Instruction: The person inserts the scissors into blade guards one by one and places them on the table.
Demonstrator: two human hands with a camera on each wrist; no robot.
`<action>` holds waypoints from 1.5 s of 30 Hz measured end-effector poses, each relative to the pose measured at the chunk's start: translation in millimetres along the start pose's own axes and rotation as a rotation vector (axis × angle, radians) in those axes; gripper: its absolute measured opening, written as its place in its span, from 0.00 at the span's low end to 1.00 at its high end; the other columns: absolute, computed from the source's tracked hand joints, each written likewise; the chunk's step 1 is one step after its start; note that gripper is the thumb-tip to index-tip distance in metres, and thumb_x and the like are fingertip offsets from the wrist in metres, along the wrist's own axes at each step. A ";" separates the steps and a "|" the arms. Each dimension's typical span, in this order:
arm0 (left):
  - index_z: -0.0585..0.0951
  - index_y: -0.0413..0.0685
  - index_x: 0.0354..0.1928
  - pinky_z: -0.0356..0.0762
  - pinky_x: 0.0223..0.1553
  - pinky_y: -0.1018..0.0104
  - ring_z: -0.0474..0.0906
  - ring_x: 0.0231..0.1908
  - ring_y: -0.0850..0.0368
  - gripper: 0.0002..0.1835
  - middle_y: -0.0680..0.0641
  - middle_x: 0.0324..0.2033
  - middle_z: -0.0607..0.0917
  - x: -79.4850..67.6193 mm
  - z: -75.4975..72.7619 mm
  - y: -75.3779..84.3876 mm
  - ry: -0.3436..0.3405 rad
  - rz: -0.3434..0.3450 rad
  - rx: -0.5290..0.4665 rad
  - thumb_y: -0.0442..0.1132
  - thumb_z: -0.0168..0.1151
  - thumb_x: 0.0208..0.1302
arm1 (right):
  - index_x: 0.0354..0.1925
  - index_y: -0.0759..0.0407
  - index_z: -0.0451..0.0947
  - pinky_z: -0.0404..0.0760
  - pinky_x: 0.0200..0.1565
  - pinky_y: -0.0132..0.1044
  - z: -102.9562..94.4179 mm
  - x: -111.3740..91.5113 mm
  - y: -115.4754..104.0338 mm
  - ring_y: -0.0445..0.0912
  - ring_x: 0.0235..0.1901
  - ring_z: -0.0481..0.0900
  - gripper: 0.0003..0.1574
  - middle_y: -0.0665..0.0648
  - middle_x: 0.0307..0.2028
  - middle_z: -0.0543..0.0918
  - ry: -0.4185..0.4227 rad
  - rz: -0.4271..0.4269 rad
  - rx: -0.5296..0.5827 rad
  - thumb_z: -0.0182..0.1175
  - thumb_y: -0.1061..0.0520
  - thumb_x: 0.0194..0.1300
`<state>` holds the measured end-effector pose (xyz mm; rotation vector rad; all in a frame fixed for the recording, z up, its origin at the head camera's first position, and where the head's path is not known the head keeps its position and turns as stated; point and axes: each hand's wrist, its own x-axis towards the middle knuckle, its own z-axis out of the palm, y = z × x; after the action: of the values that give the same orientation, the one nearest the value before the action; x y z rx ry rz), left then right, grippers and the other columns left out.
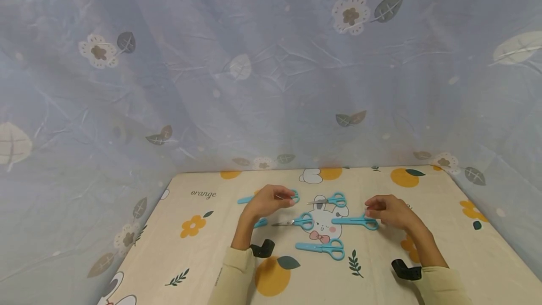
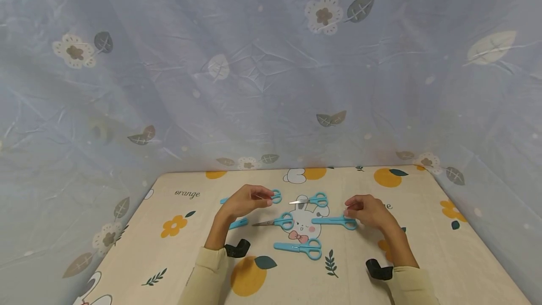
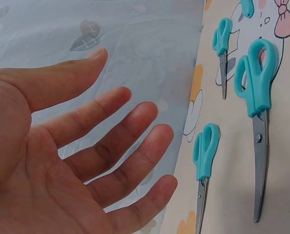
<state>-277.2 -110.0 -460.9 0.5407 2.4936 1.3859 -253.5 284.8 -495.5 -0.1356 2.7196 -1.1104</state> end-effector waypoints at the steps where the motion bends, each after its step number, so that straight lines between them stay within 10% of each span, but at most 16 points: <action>1: 0.89 0.46 0.58 0.83 0.59 0.47 0.86 0.53 0.47 0.17 0.45 0.52 0.91 -0.6 -0.6 0.0 0.002 0.000 0.005 0.44 0.71 0.72 | 0.59 0.67 0.82 0.88 0.45 0.46 -0.2 0.0 -0.8 0.50 0.43 0.84 0.23 0.62 0.47 0.90 0.003 -0.002 -0.012 0.70 0.54 0.73; 11: 0.87 0.46 0.62 0.82 0.63 0.43 0.85 0.59 0.40 0.19 0.42 0.57 0.89 -4.6 -5.3 -0.8 -0.008 0.007 0.013 0.44 0.70 0.74 | 0.61 0.66 0.82 0.83 0.58 0.64 1.3 -2.0 -11.4 0.65 0.58 0.84 0.26 0.69 0.57 0.88 0.033 -0.083 -0.079 0.67 0.50 0.75; 45: 0.76 0.39 0.73 0.72 0.71 0.34 0.75 0.72 0.30 0.31 0.33 0.69 0.80 -37.9 -15.1 -35.3 -0.041 0.000 0.108 0.44 0.69 0.75 | 0.76 0.65 0.70 0.82 0.62 0.65 48.2 -1.0 -46.1 0.72 0.66 0.79 0.45 0.74 0.71 0.76 -0.005 -0.325 -0.037 0.72 0.47 0.71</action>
<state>-255.8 -154.7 -482.1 0.5845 2.5459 1.2328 -241.5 219.2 -496.6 -0.6032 2.7798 -1.1333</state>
